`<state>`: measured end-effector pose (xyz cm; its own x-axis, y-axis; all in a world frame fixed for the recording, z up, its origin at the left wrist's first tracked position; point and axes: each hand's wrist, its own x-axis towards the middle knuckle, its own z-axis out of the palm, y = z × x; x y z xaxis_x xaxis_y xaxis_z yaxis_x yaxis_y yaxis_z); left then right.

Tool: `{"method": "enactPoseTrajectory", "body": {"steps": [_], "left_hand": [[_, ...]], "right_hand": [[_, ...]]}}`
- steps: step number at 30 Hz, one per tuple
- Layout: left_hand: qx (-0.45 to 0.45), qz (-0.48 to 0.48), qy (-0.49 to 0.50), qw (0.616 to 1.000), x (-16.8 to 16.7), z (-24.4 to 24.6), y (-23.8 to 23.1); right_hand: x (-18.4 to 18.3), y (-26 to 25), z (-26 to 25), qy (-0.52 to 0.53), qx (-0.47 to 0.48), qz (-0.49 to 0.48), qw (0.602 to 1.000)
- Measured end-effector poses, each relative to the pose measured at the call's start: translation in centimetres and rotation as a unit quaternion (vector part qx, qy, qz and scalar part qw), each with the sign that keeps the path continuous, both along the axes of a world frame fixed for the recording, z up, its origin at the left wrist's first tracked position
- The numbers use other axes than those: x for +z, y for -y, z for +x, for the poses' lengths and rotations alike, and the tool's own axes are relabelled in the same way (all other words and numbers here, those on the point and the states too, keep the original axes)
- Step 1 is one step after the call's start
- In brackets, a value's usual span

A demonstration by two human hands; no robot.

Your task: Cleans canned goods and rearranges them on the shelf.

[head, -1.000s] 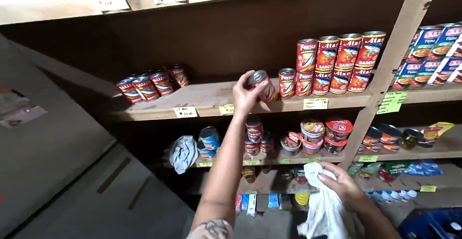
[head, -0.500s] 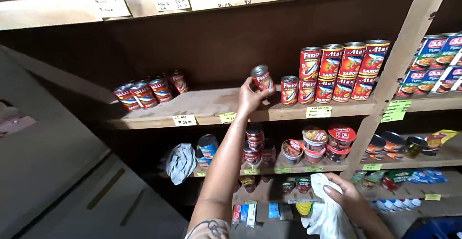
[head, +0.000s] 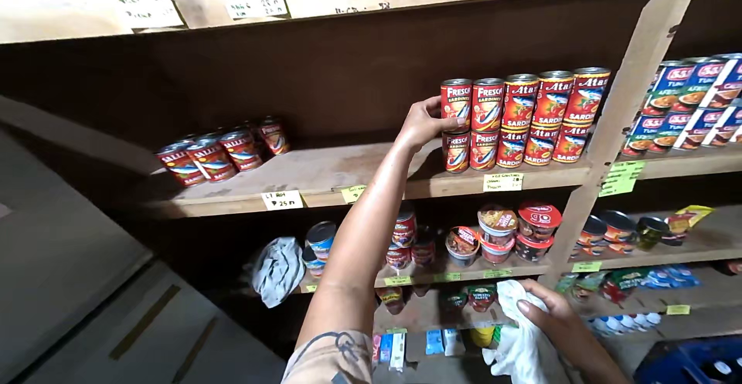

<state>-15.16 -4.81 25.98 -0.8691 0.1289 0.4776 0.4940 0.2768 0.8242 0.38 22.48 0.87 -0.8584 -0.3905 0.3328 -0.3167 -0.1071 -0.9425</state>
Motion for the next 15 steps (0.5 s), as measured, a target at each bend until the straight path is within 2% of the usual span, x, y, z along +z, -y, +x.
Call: {"method": "enactPoseTrajectory", "body": {"steps": [15], "left_hand": [[0.022, -0.011, -0.017, 1.000, -0.61, 0.14, -0.07]], "right_hand": [[-0.39, 0.06, -0.49, -0.012, 0.010, 0.001, 1.000]]}}
